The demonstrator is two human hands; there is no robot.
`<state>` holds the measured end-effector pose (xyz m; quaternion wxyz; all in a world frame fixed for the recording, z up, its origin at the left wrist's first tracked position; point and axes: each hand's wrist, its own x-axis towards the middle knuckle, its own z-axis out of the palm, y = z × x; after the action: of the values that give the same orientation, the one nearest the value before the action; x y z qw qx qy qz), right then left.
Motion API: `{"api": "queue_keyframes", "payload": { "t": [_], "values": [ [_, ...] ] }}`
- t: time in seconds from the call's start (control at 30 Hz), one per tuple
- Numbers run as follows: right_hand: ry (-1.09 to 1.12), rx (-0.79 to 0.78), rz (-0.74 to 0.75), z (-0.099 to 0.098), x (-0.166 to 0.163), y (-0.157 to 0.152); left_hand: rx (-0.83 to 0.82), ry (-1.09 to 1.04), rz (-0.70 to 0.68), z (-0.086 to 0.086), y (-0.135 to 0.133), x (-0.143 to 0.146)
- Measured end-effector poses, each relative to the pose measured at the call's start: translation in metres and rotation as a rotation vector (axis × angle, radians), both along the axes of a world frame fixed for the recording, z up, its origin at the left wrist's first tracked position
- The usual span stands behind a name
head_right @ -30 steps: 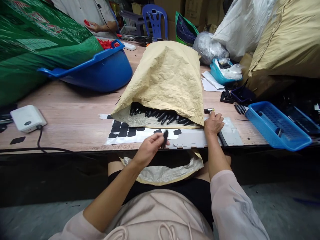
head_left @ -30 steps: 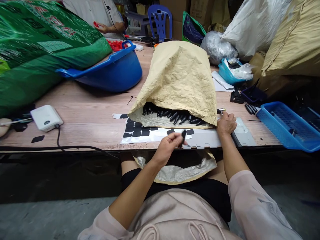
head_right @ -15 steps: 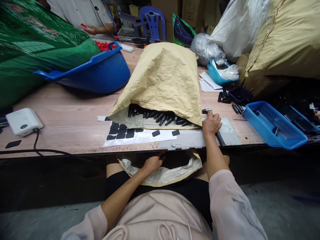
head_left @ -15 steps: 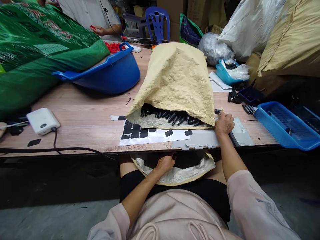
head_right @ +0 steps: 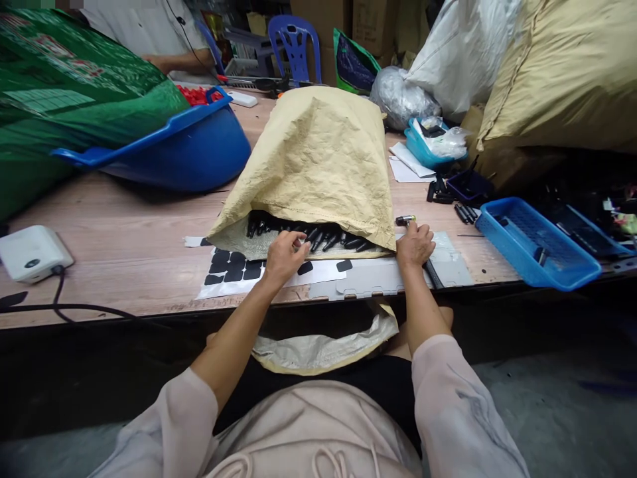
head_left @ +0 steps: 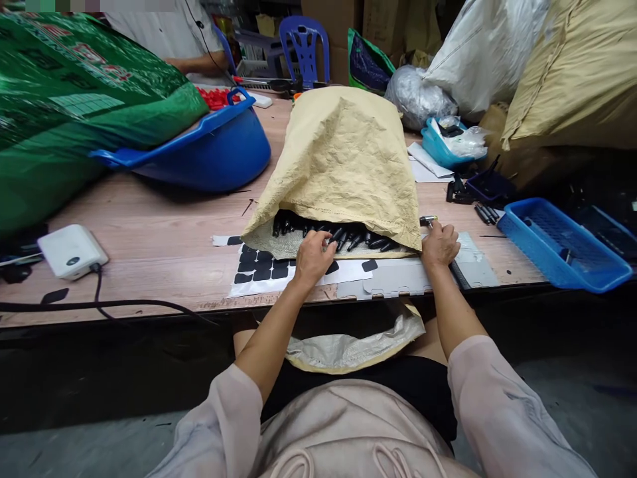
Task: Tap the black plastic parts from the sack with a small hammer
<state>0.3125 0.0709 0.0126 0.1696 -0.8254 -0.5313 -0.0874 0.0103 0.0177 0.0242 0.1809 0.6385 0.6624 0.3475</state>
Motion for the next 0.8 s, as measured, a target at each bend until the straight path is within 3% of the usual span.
{"api": "queue_keyframes", "payload": {
  "t": [0.13,0.27,0.37,0.5,0.73,0.8],
  "values": [
    [0.000,0.003,0.006,0.000,0.000,0.000,-0.038,0.140,0.016,-0.010,0.021,0.002],
    [0.011,-0.024,0.004,0.002,0.000,-0.001,-0.054,0.185,0.035,-0.003,0.002,-0.005],
    [0.019,-0.042,-0.007,0.003,-0.001,-0.001,0.001,0.128,-0.072,-0.001,-0.021,-0.007],
    [0.030,-0.025,-0.015,0.003,-0.003,-0.002,-0.006,0.058,-0.322,-0.015,-0.036,0.003],
    [0.167,-0.094,-0.026,0.016,0.015,0.002,-0.010,0.005,-0.341,-0.030,-0.029,0.010],
    [0.233,-0.009,-0.051,0.024,0.025,-0.003,-0.014,0.011,-0.331,-0.029,-0.029,0.010]
  ]
}}
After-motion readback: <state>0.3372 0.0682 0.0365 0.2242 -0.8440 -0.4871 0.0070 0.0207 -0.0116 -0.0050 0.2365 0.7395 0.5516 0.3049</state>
